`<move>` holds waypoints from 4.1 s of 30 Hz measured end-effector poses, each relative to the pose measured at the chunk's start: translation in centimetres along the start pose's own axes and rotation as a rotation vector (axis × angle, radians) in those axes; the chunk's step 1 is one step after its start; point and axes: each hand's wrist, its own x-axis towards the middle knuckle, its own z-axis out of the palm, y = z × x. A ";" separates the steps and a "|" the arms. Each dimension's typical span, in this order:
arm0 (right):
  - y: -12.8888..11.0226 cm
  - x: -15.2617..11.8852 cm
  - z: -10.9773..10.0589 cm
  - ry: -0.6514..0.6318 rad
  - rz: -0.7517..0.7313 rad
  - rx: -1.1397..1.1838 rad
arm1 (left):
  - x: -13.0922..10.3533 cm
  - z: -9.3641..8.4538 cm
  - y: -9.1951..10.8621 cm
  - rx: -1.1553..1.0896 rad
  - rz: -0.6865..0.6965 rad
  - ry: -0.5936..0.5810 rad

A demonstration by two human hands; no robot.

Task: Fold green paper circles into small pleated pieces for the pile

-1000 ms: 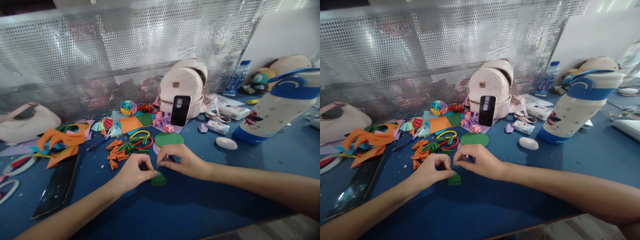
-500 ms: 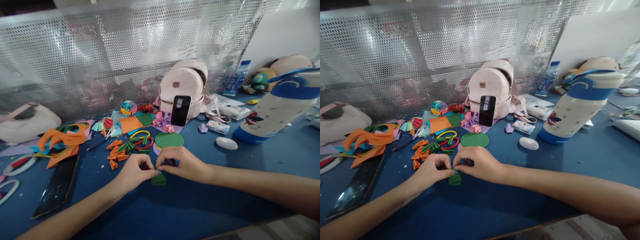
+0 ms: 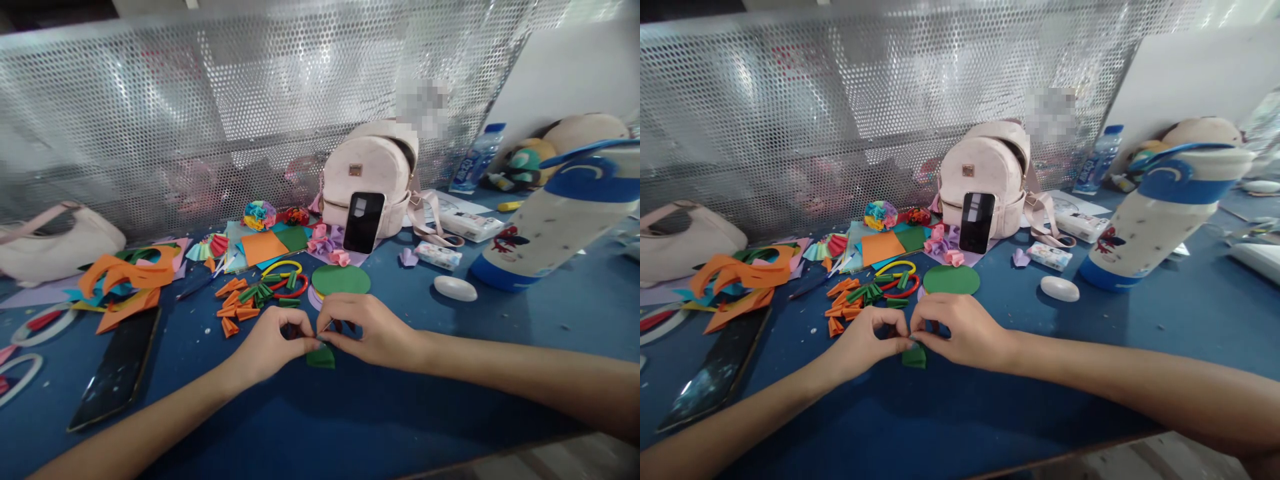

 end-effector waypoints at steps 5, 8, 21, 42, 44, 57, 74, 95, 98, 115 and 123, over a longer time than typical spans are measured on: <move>0.1 0.1 -0.2 -0.001 -0.023 0.049 | 0.0 0.0 -0.1 -0.051 -0.003 0.015; 0.2 0.1 -0.2 -0.019 -0.026 0.039 | 0.1 0.2 -0.1 -0.067 -0.032 0.035; -0.1 0.1 -0.4 -0.069 -0.018 -0.080 | -0.7 0.3 0.5 0.423 0.115 0.128; -0.5 -0.1 -0.3 -0.158 -0.053 -0.298 | 0.0 0.7 0.1 0.080 -0.039 0.094; -0.5 -0.1 -0.3 -0.170 -0.040 -0.304 | 0.1 0.7 -0.1 0.094 -0.024 0.098; 0.9 0.3 -0.6 -0.117 -0.224 -0.423 | 0.2 -0.6 0.5 0.209 -0.017 0.032; -0.4 0.0 -0.2 -0.141 0.000 -0.452 | -0.1 0.1 0.6 0.431 0.093 0.165; -0.3 -0.1 -0.1 -0.033 -0.042 -0.376 | -0.6 0.3 1.0 0.612 0.275 0.218; -0.2 -0.2 -0.3 -0.027 -0.305 -0.618 | -0.4 0.1 0.9 0.606 0.213 0.181; 0.1 -0.2 0.1 -0.054 0.037 -0.238 | -0.9 0.5 0.5 0.570 0.340 0.249; 0.5 -0.3 -0.1 -0.020 -0.180 -0.471 | -0.4 0.3 0.0 0.441 0.193 0.207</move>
